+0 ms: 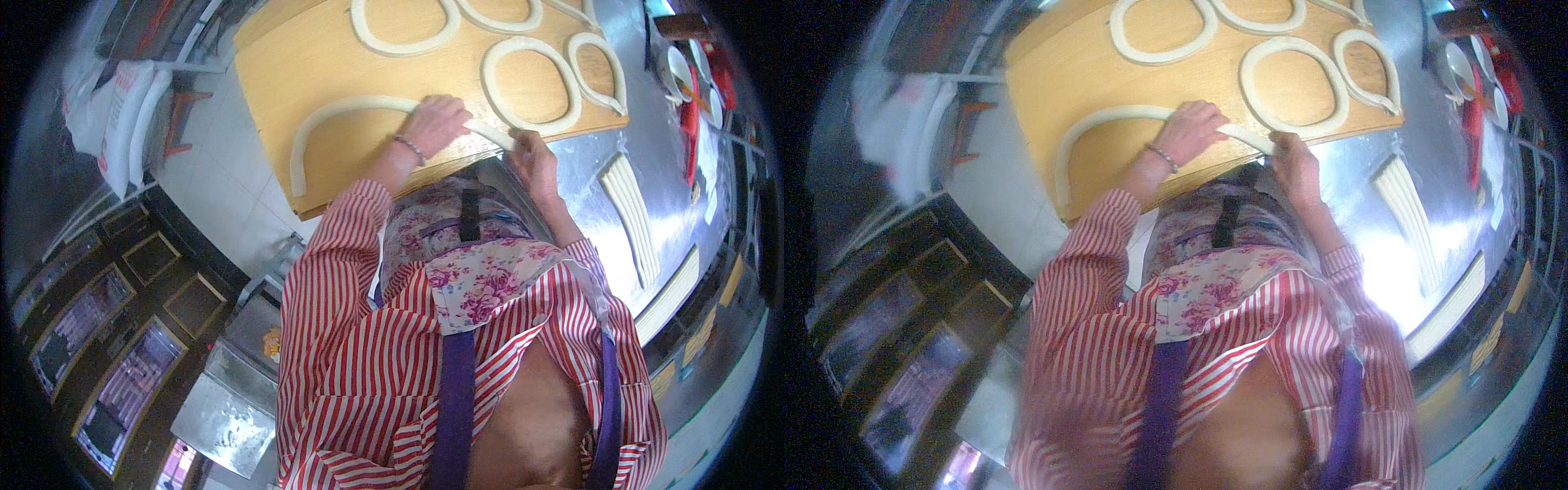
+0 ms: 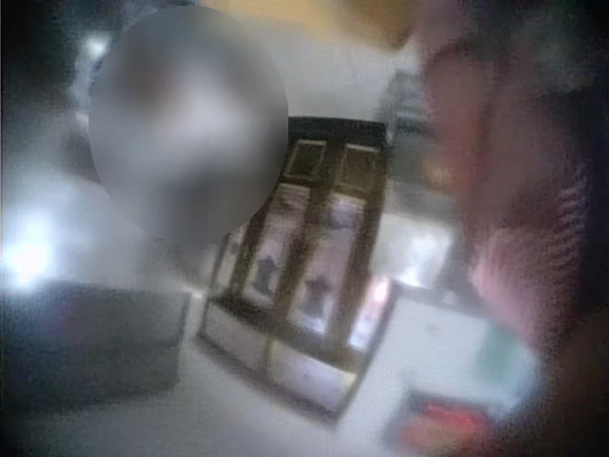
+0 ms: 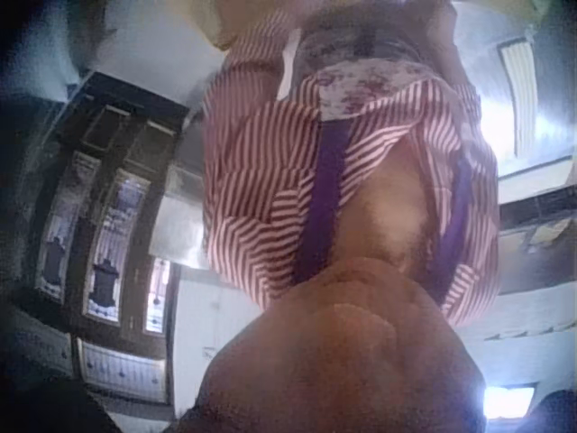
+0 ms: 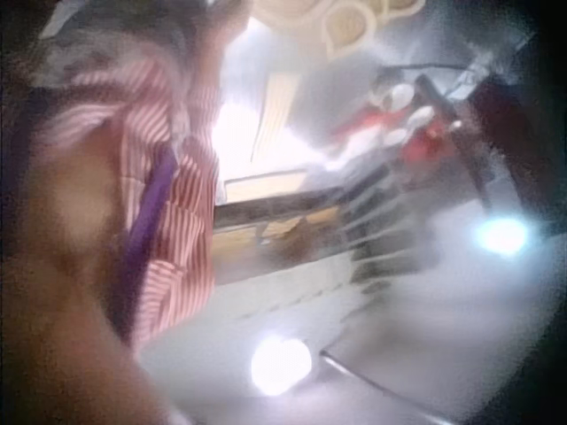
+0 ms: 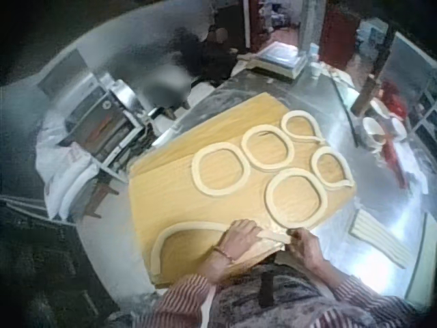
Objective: The person shapes long dough ropes into circular rings and places them onto a wooden board with circular indentations. They repeatedly pick up dough ropes from a metal table, form them into rings, and arrange them on the board.
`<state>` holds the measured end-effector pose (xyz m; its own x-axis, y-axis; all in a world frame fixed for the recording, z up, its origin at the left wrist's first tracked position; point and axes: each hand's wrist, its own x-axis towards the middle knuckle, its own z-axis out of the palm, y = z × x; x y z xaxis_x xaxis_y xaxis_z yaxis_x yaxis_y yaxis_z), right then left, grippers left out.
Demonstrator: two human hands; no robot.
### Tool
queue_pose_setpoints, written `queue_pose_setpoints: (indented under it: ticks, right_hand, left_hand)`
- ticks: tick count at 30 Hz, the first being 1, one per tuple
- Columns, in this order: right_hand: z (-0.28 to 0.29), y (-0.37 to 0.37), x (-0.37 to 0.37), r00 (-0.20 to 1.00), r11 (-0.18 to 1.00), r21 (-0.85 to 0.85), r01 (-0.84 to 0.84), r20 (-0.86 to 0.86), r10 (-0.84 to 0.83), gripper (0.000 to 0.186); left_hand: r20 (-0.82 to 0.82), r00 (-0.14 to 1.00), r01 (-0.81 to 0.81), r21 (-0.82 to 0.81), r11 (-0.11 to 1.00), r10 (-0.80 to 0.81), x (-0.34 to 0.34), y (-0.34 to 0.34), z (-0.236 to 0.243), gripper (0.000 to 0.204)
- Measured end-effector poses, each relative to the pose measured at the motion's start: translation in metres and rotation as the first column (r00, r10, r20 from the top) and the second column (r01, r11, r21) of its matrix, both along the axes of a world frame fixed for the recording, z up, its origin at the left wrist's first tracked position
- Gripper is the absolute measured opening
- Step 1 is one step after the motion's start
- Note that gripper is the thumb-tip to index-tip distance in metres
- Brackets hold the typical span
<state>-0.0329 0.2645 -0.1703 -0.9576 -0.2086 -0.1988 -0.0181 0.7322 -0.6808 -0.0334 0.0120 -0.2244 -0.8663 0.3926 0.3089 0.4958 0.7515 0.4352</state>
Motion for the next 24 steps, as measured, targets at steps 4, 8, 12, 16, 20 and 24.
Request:
queue_pose_setpoints:
  ticks: [4,8,12,16,20,24]
  right_hand:
    - [0.002,-0.001,0.001,0.974,0.991,0.056,-0.125,-0.181,0.133,0.036]
    - [0.0,0.0,0.0,0.973,0.978,0.144,-0.152,-0.154,0.173,0.035]
    - [0.001,-0.035,0.0,0.797,0.848,0.43,-0.308,-0.37,0.477,0.037]
    - [0.011,-0.089,-0.01,0.77,0.889,0.292,-0.353,-0.449,0.453,0.038]
    - [0.011,-0.123,-0.028,0.765,0.851,0.297,-0.433,-0.379,0.522,0.032]
    - [0.011,-0.121,-0.019,0.805,0.894,0.244,-0.377,-0.391,0.446,0.028]
  left_hand:
    - [0.001,0.98,-0.198,0.057,0.978,0.199,0.025,-0.079,-0.007,0.025]
    - [-0.062,0.9,-0.434,-0.027,0.9,0.432,0.067,-0.16,-0.009,0.026]
    - [-0.022,0.687,-0.724,-0.102,0.682,0.726,0.12,-0.221,-0.016,0.035]
    - [0.166,0.551,-0.815,-0.105,0.57,0.818,0.152,-0.216,-0.018,0.04]
    - [0.269,0.465,-0.853,-0.118,0.508,0.843,0.164,-0.209,-0.005,0.042]
    - [0.416,0.574,-0.776,0.001,0.63,0.706,0.183,-0.233,0.012,0.046]
